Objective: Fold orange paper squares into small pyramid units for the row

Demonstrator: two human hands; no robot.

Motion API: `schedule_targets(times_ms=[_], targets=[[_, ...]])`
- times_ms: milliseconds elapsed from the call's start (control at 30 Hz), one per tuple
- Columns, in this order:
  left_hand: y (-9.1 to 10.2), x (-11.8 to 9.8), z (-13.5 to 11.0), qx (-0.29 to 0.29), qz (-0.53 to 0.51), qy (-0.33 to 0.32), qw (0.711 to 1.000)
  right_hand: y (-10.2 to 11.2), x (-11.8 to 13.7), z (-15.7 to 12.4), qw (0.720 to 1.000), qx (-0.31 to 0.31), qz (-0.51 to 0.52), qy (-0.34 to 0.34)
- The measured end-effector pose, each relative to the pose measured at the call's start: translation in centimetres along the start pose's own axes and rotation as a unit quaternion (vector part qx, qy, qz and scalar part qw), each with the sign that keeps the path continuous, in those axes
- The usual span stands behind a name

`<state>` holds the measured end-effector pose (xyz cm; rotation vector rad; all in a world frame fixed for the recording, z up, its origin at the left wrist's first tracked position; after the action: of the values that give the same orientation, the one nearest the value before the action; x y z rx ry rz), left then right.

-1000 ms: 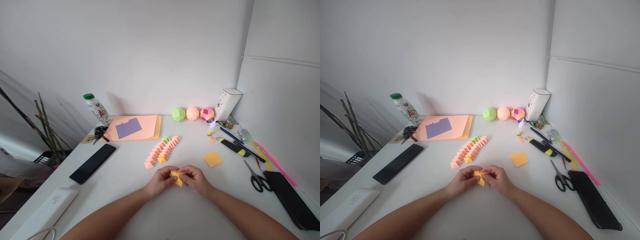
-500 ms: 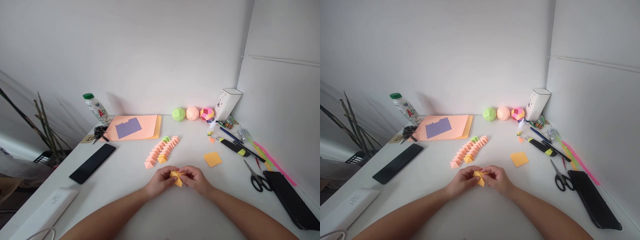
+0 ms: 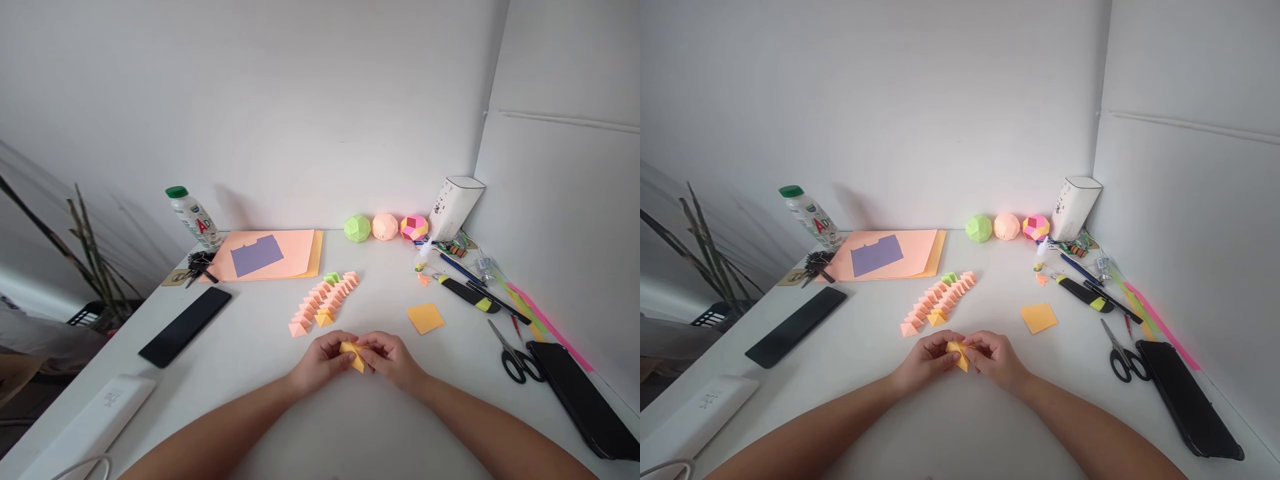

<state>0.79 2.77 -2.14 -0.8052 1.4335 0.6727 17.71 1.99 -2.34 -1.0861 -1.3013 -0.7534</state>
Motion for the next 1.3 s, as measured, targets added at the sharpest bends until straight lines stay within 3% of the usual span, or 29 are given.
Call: schedule_targets(times_ms=[233, 533, 833, 1300], targets=[[0.16, 0.22, 0.03, -0.006, 0.024, -0.002, 1.0, -0.11, 0.05, -0.01, 1.0, 0.0, -0.001, 0.0], [0.52, 0.86, 0.08, -0.06, 0.091, -0.027, 0.994, -0.3, 0.38, -0.11, 0.999, -0.007, -0.049, 0.01], [0.49, 0.17, -0.05, -0.056, 0.202, -0.03, 0.977, -0.39, -0.13, -0.21, 0.997, -0.011, -0.08, 0.018], [0.47, 0.4, -0.06, -0.056, 0.194, -0.034, 0.979, -0.43, 0.06, -0.2, 0.996, -0.004, -0.086, 0.019]])
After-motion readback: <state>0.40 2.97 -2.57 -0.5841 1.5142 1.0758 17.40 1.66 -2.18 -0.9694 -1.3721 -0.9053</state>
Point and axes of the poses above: each hand's wrist, its own z-axis towards the middle knuckle, its own y-axis out of the back of the hand, x = y × z, the point moved 2 cm from there along z, towards the middle knuckle, and after that the axes turned 14 degrees about z, right-handed, at the moved point
